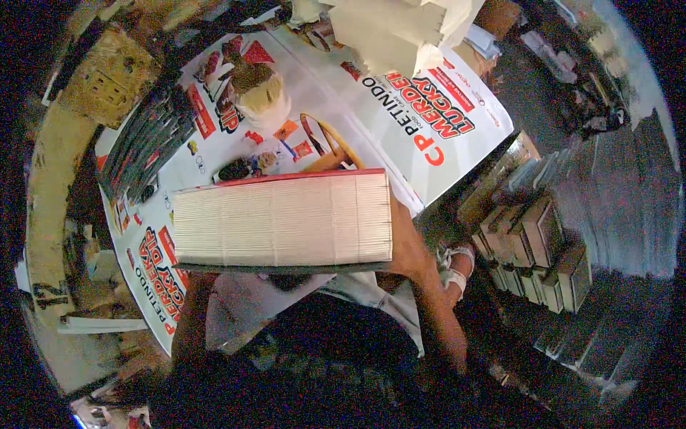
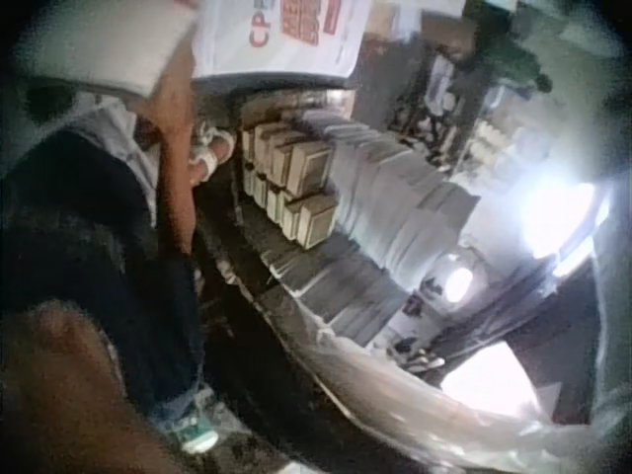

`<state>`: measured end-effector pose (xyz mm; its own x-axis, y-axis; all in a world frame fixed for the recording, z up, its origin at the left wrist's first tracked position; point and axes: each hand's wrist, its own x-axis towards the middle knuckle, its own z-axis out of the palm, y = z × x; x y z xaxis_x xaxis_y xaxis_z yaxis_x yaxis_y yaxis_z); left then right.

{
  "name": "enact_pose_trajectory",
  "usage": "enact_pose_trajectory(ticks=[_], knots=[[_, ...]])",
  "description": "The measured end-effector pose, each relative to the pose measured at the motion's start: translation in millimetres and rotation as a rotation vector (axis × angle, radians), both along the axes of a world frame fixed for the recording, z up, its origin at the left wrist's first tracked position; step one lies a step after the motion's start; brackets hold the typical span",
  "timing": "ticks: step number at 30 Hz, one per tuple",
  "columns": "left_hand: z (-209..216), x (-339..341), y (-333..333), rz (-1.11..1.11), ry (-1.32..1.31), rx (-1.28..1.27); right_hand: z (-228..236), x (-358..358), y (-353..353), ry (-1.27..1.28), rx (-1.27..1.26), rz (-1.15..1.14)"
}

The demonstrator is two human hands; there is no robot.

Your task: The person aligns a stack of paper blocks, applies glue to the spine edge with a large brush, and سپس places the glued blocks onto a stack.

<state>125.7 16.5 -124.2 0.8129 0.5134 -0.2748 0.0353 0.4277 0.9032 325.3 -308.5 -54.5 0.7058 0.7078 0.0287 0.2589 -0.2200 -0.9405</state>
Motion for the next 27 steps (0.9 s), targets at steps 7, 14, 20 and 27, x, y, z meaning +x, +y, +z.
enact_pose_trajectory(ticks=[7,14,20,27], knots=[[17.1,-14.6,-3.9,0.020,0.011,-0.034,-74.3,-9.8,-55.4,-0.077,-0.066,-0.224],[12.3,-3.7,-12.2,-0.007,-0.024,-0.088,-78.3,-7.0,-71.2,-0.033,-0.018,-0.343],[7.1,3.1,-21.5,-0.009,-0.046,-0.117,-96.2,-16.9,-78.7,0.057,0.019,-0.405],[22.2,4.6,-33.0,-0.088,-0.105,-0.134,-108.1,-26.3,-96.4,0.151,0.082,-0.445]])
